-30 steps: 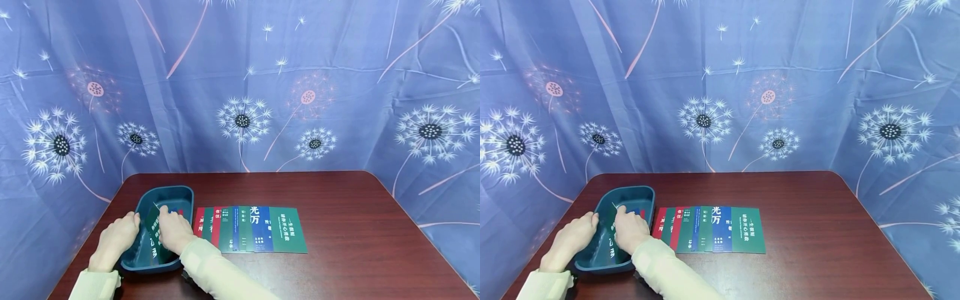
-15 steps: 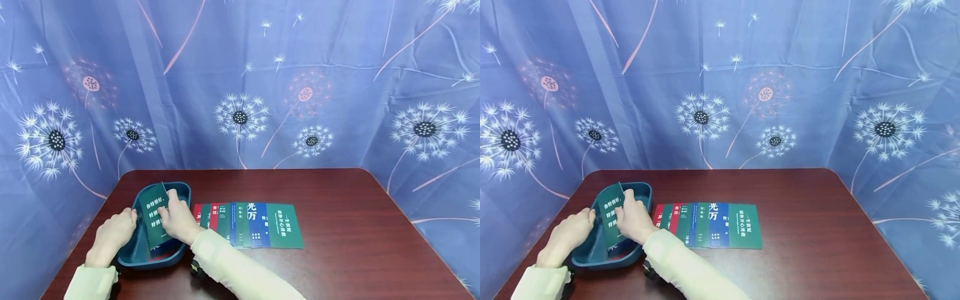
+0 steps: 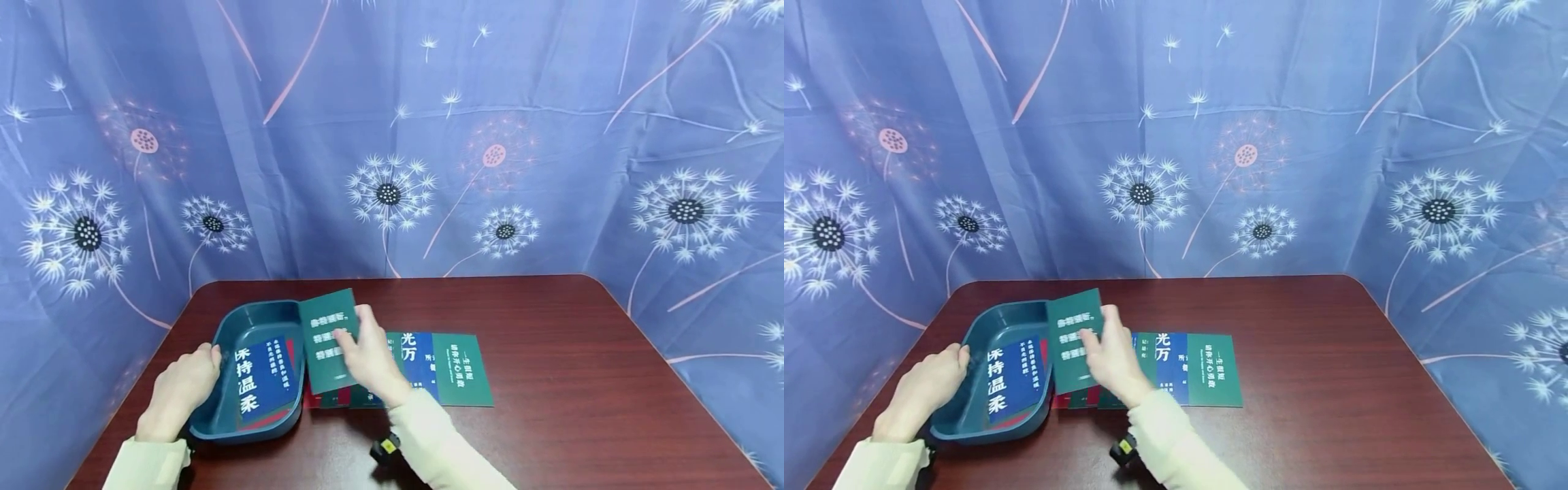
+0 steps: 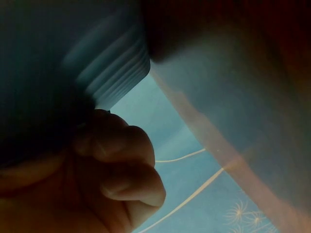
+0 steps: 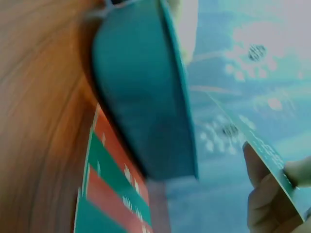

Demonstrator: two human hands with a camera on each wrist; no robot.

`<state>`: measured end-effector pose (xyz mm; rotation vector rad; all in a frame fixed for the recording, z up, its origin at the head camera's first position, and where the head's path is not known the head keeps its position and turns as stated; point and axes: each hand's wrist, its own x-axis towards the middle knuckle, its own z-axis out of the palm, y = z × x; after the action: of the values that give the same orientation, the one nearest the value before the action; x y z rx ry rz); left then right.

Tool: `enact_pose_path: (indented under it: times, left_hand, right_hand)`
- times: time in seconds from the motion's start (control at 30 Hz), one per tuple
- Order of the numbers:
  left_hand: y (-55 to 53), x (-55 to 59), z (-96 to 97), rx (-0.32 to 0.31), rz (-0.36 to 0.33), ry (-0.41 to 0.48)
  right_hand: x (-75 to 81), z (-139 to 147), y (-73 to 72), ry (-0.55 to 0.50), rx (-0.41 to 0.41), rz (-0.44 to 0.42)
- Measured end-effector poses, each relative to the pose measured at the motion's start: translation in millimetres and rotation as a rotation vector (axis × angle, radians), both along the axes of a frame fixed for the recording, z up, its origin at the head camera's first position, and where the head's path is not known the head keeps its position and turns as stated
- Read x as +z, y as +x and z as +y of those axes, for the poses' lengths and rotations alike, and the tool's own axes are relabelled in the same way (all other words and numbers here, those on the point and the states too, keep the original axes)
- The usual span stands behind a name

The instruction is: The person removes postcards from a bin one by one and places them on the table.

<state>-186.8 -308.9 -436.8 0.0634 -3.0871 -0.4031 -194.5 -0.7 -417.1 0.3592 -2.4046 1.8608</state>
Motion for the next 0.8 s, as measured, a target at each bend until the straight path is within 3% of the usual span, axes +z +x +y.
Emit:
enact_pose_path:
  times: [0.4, 0.63, 0.8]
  left_hand:
    - [-0.7, -0.9, -0.2, 0.007, -0.006, 0.006]
    - [-1.1, -0.4, 1.1, 0.006, 0.016, 0.01]
    - [0.3, -2.3, -0.9, 0.004, 0.024, 0.015]
  right_hand:
    - [-21.1, 100, -11.5, -0.043, -0.147, -0.089]
    - [-28.2, 147, -6.2, -0.053, -0.236, -0.261]
    - [-33.2, 179, -3.3, -0.048, -0.248, -0.372]
